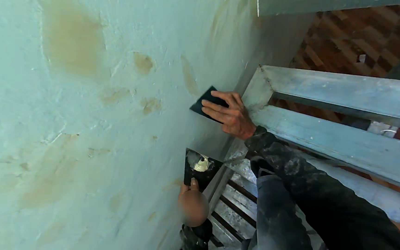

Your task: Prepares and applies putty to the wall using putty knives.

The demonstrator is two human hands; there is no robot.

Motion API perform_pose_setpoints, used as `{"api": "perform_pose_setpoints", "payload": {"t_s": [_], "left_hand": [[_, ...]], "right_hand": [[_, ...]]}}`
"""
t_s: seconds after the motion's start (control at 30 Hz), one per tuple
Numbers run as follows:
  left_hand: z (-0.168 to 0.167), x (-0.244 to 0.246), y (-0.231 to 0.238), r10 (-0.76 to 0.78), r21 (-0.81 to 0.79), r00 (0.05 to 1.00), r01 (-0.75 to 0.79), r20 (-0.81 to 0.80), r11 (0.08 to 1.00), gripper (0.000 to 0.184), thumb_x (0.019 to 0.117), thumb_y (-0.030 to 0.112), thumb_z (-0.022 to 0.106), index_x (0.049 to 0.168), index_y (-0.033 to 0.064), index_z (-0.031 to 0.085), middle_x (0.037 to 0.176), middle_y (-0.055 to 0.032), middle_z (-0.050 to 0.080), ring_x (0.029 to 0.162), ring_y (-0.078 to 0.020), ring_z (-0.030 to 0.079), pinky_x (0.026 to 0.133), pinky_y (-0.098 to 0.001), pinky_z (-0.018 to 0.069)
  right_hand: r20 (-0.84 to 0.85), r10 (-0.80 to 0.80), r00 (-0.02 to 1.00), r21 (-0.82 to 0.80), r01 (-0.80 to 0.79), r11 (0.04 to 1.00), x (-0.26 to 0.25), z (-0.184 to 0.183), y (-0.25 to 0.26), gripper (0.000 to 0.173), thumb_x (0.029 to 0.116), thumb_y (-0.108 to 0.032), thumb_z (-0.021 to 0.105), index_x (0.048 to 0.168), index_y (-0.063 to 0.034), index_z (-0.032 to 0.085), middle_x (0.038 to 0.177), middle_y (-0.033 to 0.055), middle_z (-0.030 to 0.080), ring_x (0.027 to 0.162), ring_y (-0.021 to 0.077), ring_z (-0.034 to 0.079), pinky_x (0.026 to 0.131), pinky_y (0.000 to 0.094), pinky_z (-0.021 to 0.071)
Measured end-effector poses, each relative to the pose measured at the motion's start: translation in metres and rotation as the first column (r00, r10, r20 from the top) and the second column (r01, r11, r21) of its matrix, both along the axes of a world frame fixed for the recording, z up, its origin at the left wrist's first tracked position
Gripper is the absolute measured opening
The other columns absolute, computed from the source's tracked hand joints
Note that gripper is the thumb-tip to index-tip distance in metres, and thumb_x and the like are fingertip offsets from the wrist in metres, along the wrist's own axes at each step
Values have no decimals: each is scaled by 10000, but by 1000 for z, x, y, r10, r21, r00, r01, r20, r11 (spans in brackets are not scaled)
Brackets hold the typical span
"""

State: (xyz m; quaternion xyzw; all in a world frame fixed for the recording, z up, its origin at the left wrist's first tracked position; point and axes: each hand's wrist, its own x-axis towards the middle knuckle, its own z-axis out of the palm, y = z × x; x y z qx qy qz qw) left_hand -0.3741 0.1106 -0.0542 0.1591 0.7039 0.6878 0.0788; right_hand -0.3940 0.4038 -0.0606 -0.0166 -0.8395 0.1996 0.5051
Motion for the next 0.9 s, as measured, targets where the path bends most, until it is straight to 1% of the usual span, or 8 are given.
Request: {"api": "perform_pose_setpoints", "payload": {"t_s": [0.1,0.17,0.27,0.47,0.63,0.7,0.8,0.9], "left_hand": [[17,-8,28,-42,87,994,34,99,996,229,1047,55,442,1119,26,658,919,-60,767,786,-175,757,714,-385,653],[29,-10,47,-74,139,979,48,188,989,223,1043,45,428,1111,14,638,920,-73,764,796,-183,757,723,-394,652],[40,-12,67,-128,192,949,74,287,979,222,1046,31,393,1120,-1,600,910,-100,755,780,-202,756,711,-412,652],[44,-14,82,-157,187,949,108,274,976,232,1045,15,399,1110,14,622,882,-94,754,749,-202,755,674,-409,654],[40,-22,84,-218,197,961,184,171,963,240,1041,36,440,1122,36,666,917,-98,763,777,-225,760,719,-451,656],[28,-26,83,-241,184,970,229,43,956,218,1035,61,501,1104,71,708,943,-72,766,800,-204,756,751,-430,652],[9,-30,86,-251,124,957,270,-147,955,189,1029,114,573,1097,141,747,978,-10,764,845,-159,742,783,-390,644],[1,-28,93,-211,35,919,236,-332,971,184,1024,97,577,1072,128,752,949,63,759,812,-57,715,724,-264,615]], "right_hand": [[-18,173,985,-393,-166,904,43,2,-12,342,959,20,543,1239,-28,734,1292,81,711,1270,210,611,1088,374,470],[-153,273,950,-732,-294,614,70,13,-27,288,1021,-39,552,1269,29,680,1156,72,741,1009,50,698,900,215,578],[-248,318,915,-852,-362,378,95,10,-42,265,1038,-94,537,1242,6,674,1042,15,745,890,23,693,797,219,597],[-53,389,920,-807,-269,526,118,-5,-49,292,1028,-111,549,1242,32,687,899,-7,730,750,-68,623,710,128,543],[137,313,940,-844,-55,534,144,-19,-33,263,1042,-193,536,1137,-45,732,835,-11,699,698,-4,614,671,218,549],[8,111,994,-969,-20,247,146,-9,-39,206,1051,-196,532,1071,-71,695,876,-6,704,771,57,676,718,275,598],[-271,-39,962,-842,-257,-474,138,18,-62,247,1090,-195,441,1214,-68,612,1047,96,723,938,198,721,825,409,625],[-365,-101,925,-592,-315,-742,125,28,-83,298,1106,-220,383,1199,-27,591,1030,146,703,913,220,718,793,396,626]]}}
